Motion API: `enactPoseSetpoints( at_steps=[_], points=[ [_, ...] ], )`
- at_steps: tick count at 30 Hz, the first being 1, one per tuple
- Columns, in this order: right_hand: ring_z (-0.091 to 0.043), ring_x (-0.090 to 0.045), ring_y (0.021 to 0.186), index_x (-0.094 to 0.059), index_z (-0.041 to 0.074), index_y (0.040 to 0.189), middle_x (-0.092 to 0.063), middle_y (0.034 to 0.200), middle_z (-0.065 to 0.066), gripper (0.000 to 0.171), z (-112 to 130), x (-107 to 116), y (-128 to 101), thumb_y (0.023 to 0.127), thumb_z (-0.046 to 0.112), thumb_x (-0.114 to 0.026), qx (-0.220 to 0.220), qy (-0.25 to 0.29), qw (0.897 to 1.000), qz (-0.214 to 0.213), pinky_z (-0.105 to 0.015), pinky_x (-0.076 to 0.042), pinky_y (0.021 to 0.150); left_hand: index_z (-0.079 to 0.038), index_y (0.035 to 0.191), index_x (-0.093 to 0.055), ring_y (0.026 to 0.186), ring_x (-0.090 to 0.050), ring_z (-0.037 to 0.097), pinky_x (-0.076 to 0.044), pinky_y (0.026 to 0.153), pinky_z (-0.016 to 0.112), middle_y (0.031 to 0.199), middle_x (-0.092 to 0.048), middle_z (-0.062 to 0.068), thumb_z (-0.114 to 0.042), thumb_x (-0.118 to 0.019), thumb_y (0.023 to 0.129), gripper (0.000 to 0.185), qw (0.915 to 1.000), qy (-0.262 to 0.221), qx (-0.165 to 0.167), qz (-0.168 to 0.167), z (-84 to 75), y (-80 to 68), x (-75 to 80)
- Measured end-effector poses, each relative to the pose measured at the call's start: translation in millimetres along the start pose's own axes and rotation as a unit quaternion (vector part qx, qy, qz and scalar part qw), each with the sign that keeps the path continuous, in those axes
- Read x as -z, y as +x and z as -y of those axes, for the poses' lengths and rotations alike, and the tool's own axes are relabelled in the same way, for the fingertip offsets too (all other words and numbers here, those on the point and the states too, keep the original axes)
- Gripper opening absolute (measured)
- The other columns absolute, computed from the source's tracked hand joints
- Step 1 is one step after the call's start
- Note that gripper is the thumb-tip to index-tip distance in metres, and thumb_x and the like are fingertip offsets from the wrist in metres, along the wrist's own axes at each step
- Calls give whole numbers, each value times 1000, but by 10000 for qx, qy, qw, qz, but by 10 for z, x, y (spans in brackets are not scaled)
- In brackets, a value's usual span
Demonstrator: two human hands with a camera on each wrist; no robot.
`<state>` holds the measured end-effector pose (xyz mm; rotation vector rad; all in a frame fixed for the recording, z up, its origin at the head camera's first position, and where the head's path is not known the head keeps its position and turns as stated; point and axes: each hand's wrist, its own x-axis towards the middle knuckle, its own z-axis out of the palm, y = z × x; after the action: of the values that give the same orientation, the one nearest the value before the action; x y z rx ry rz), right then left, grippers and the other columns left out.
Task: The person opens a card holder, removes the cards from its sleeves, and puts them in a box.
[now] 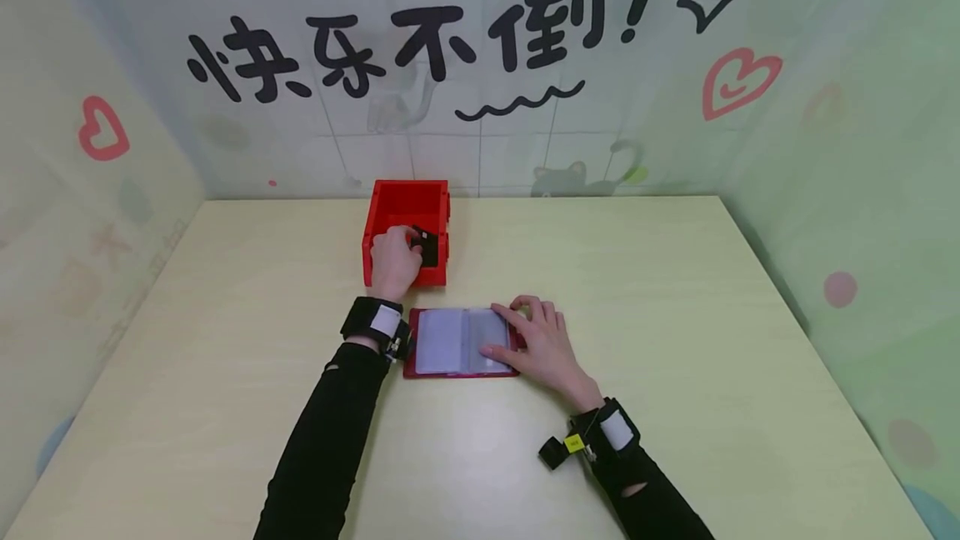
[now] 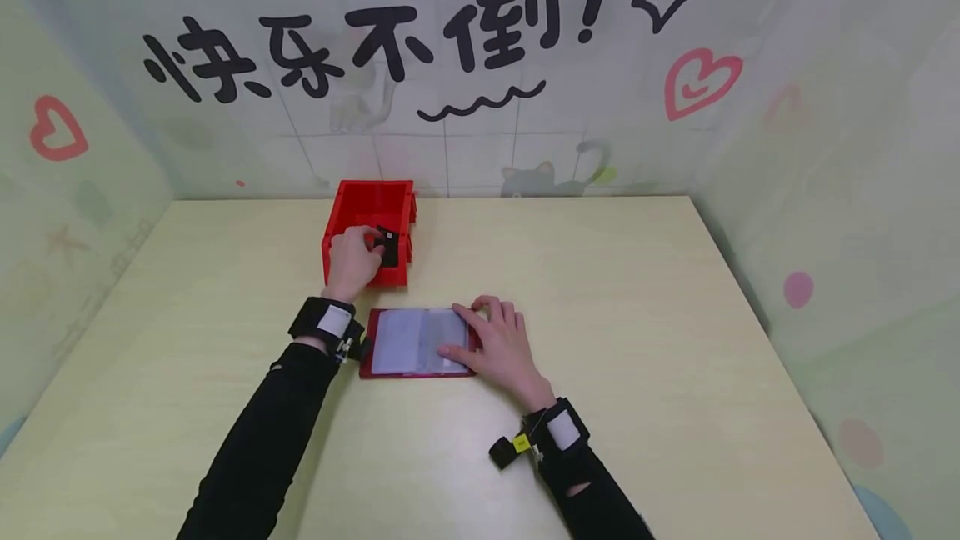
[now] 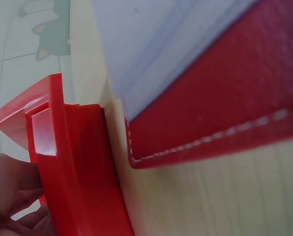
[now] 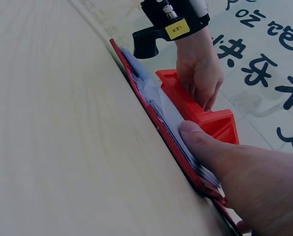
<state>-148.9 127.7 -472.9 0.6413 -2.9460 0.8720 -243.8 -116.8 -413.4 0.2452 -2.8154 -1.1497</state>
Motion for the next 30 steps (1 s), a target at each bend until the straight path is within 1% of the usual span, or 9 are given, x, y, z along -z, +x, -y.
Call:
enactPoseSetpoints(
  at_steps=[3,5,10,14,18,22,25,27,30],
  points=[
    [-33,-39,118,-59,19,141,-47,129,-11,68,-4,-10,-10,83,51,-76,60,-29,10000,-66,-47,-32,95,2,128,-66,100,-68,39,-58,90,50,123,-69,24,-7,-61,97,32,9997,198,45,101,-15,-29,-12],
    [-34,-39,117,-59,19,141,-47,129,-11,68,-5,-12,-14,83,50,-77,68,-30,9999,-76,-46,-32,95,2,127,-66,98,-69,39,-58,91,50,122,-69,24,-8,-61,97,32,9992,355,66,153,-30,-52,-20],
    [-33,-38,120,-58,20,142,-47,131,-11,68,-3,-9,-16,83,50,-76,-16,15,10000,13,-46,-32,96,2,112,-72,86,-67,35,-60,84,47,106,-73,23,-11,-63,96,22,9972,698,98,247,-58,-98,-43],
    [-33,-38,121,-58,20,142,-47,131,-11,68,0,-7,-9,83,51,-76,-60,35,10000,50,-47,-31,97,1,98,-71,82,-65,32,-60,81,45,97,-73,21,-14,-66,94,17,9944,1017,133,271,-55,-110,-65],
    [-34,-38,120,-58,20,142,-47,131,-11,68,-3,-11,2,84,51,-76,-80,51,9999,55,-46,-31,97,0,88,-69,79,-63,31,-60,78,44,90,-73,20,-17,-67,94,18,9917,1260,73,239,-43,-98,-81],
    [-34,-38,121,-58,20,142,-47,131,-11,68,-9,-13,11,84,51,-76,-97,65,9999,45,-47,-32,98,1,83,-69,79,-62,31,-58,78,42,84,-71,20,-17,-66,94,22,9911,1318,-76,175,-28,-95,-90],
    [-34,-38,121,-58,20,142,-47,131,-11,68,-6,-7,10,84,50,-76,-108,91,9999,50,-48,-31,99,3,90,-72,88,-62,35,-54,85,43,90,-72,22,-17,-65,94,21,9899,1365,-368,-37,-24,-129,-85],
    [-34,-38,121,-58,20,141,-47,131,-11,67,0,-2,7,84,50,-76,-105,108,9999,40,-48,-32,99,3,103,-73,99,-60,37,-50,93,46,103,-71,24,-16,-65,95,23,9892,1320,-586,-237,-33,-184,-74],
    [-34,-38,120,-59,20,141,-47,131,-11,68,7,1,0,83,51,-76,-114,106,9999,29,-47,-32,98,2,122,-67,113,-55,39,-48,99,49,121,-64,25,-15,-64,94,32,9912,910,-829,-495,-59,-332,-43]
  ],
)
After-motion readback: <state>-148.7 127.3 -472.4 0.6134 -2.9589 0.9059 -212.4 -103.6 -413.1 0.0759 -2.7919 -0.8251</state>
